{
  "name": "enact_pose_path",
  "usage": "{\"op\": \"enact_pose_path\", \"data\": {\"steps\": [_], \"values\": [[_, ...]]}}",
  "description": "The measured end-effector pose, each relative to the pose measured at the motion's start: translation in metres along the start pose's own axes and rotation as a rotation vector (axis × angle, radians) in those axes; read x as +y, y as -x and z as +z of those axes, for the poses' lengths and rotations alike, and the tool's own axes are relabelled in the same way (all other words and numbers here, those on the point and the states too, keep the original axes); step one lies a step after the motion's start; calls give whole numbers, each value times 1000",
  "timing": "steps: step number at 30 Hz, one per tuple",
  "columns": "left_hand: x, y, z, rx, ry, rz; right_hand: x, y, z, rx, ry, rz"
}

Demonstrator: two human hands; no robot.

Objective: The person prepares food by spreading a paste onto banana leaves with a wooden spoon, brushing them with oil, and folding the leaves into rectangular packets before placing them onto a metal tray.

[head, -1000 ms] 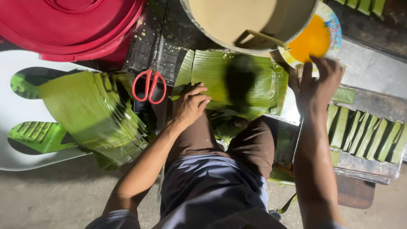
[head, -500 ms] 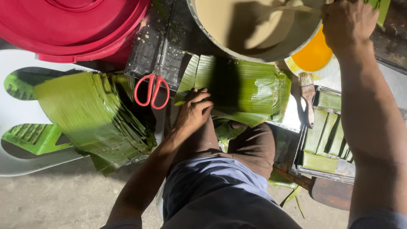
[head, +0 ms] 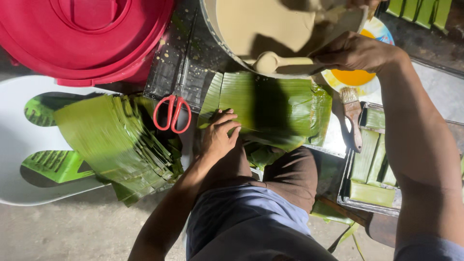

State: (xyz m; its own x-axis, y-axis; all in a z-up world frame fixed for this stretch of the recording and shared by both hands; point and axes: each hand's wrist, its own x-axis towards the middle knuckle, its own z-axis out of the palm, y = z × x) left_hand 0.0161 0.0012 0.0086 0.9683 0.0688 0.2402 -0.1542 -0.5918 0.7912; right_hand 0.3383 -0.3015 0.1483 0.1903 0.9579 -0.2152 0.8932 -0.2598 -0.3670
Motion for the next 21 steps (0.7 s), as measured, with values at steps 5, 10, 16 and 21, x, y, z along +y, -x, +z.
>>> {"op": "enact_pose_path", "data": {"steps": [5, 10, 16, 21], "values": [[-5, 1, 2, -63, -27, -24, -59, 14, 35, 135, -1229, 272], [-7, 0, 0, -112, -39, -22, -152, 29, 107, -462, 243, 851], [-5, 5, -10, -226, 3, 21, -210, 79, 166, 507, 346, 466], [4, 5, -15, -311, -41, 94, -246, 80, 153, 460, 139, 765]]}}
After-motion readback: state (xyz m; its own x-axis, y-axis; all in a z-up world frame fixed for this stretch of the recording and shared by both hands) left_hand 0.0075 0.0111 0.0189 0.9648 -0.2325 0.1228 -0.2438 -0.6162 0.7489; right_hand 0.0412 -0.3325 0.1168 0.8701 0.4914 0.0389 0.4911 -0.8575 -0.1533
